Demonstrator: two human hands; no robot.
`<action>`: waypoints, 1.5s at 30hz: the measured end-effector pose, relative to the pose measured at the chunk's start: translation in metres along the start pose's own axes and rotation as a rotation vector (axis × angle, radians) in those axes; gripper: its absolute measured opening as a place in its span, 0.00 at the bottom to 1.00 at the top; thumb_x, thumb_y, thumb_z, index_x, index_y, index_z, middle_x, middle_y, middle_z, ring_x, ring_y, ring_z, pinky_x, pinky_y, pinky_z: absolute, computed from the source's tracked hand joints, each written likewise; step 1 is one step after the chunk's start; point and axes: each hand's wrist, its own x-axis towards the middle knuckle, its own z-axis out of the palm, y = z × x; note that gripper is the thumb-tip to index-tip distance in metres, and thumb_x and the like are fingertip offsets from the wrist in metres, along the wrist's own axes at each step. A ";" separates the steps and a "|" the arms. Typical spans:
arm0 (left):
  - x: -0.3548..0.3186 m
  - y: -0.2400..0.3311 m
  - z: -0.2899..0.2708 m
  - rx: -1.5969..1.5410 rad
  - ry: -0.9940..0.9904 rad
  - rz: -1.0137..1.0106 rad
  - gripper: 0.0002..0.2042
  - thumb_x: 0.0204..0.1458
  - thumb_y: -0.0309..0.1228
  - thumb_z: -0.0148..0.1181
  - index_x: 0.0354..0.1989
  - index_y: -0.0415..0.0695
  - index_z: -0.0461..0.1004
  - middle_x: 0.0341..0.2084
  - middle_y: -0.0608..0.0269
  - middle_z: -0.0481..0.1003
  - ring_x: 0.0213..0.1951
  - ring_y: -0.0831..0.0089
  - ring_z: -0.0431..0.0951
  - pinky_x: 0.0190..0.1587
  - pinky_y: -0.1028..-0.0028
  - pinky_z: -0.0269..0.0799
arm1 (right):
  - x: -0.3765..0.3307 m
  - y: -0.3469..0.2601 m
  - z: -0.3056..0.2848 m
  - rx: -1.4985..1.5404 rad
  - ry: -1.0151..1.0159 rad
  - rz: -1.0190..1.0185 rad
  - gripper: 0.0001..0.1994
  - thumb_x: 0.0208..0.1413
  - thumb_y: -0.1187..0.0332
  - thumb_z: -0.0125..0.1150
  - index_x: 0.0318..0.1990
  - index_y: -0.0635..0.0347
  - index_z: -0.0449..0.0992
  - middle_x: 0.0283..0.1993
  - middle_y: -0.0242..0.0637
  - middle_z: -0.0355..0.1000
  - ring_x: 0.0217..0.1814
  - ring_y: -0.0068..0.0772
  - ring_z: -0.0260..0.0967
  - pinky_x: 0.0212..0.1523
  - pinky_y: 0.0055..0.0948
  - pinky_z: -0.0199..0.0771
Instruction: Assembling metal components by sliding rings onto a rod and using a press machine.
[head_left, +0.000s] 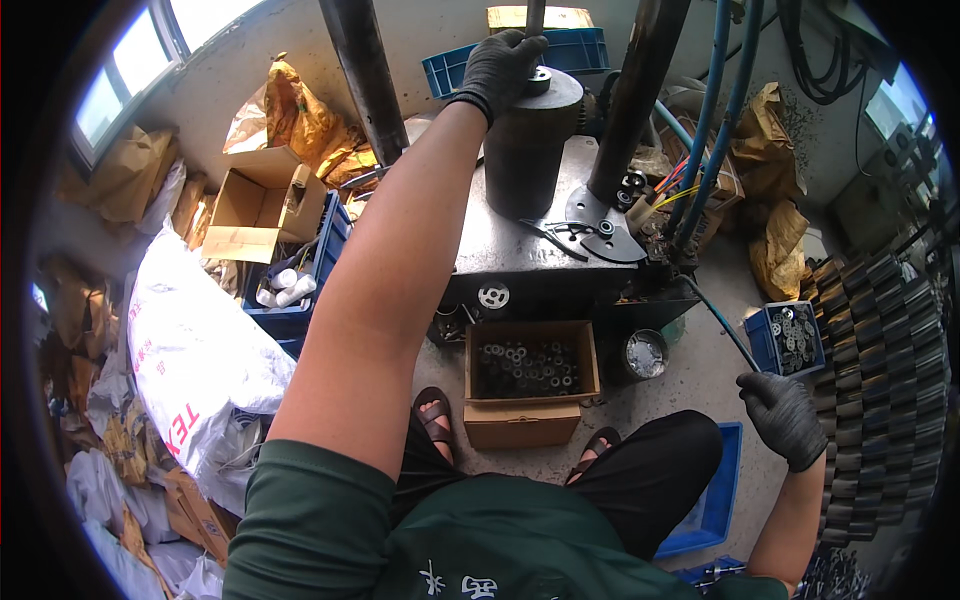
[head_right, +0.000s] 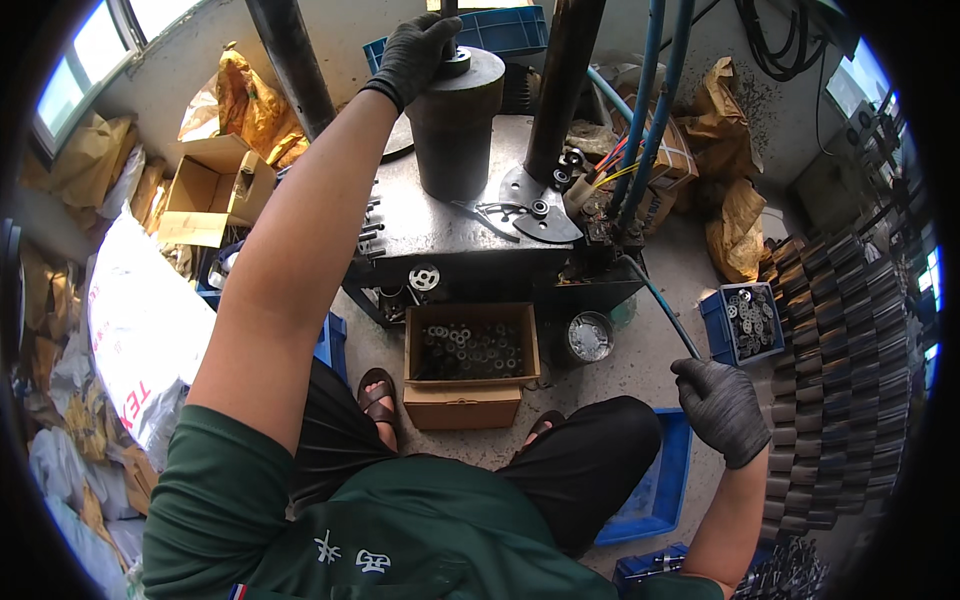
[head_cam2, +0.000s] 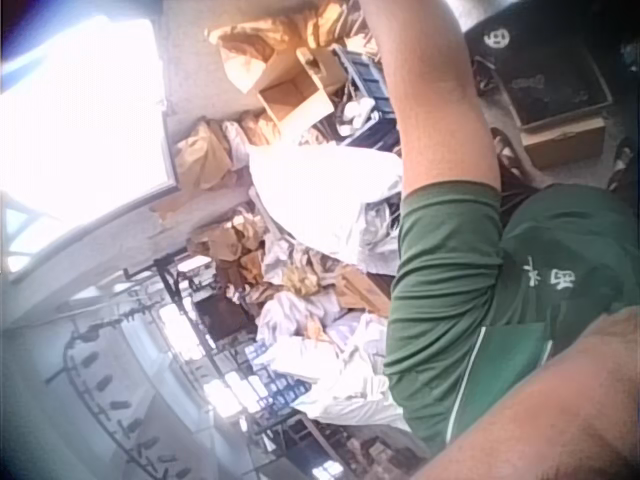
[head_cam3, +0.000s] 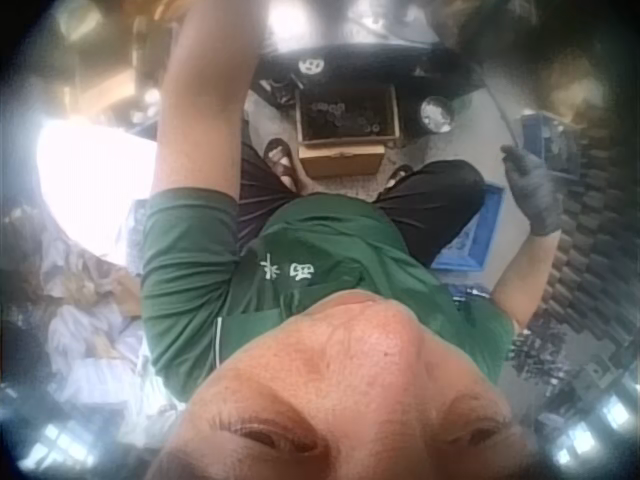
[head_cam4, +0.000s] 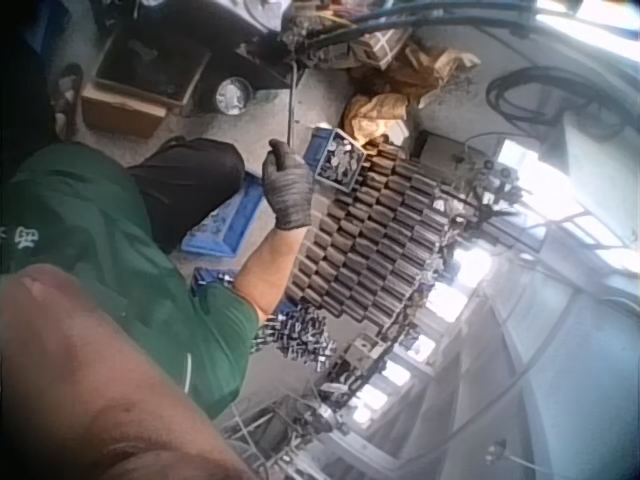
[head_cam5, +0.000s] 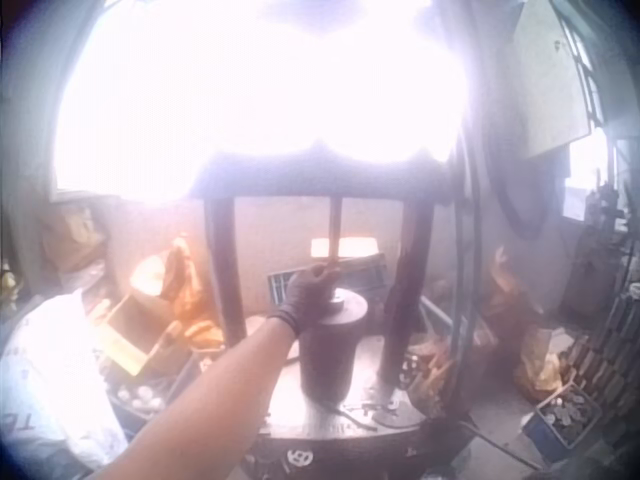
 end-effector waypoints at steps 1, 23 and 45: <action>-0.003 0.003 0.001 -0.001 0.008 0.001 0.20 0.59 0.44 0.62 0.45 0.37 0.80 0.29 0.62 0.77 0.32 0.75 0.79 0.36 0.71 0.84 | -0.001 0.001 -0.001 -0.001 -0.002 0.001 0.13 0.53 0.69 0.57 0.42 0.64 0.83 0.37 0.54 0.79 0.41 0.52 0.80 0.46 0.42 0.80; 0.009 -0.013 0.001 0.125 0.015 0.088 0.23 0.60 0.47 0.61 0.53 0.40 0.78 0.36 0.58 0.82 0.39 0.70 0.81 0.46 0.70 0.78 | 0.192 0.034 -0.101 -0.113 0.875 -0.244 0.10 0.64 0.66 0.60 0.47 0.59 0.82 0.43 0.49 0.80 0.46 0.46 0.80 0.48 0.36 0.77; -0.219 0.016 0.037 -0.677 -0.096 0.143 0.18 0.66 0.46 0.55 0.50 0.42 0.72 0.31 0.63 0.73 0.34 0.73 0.77 0.38 0.72 0.77 | 0.173 -0.007 -0.108 -0.177 0.677 0.028 0.22 0.65 0.47 0.56 0.45 0.58 0.81 0.40 0.50 0.79 0.45 0.55 0.78 0.47 0.43 0.76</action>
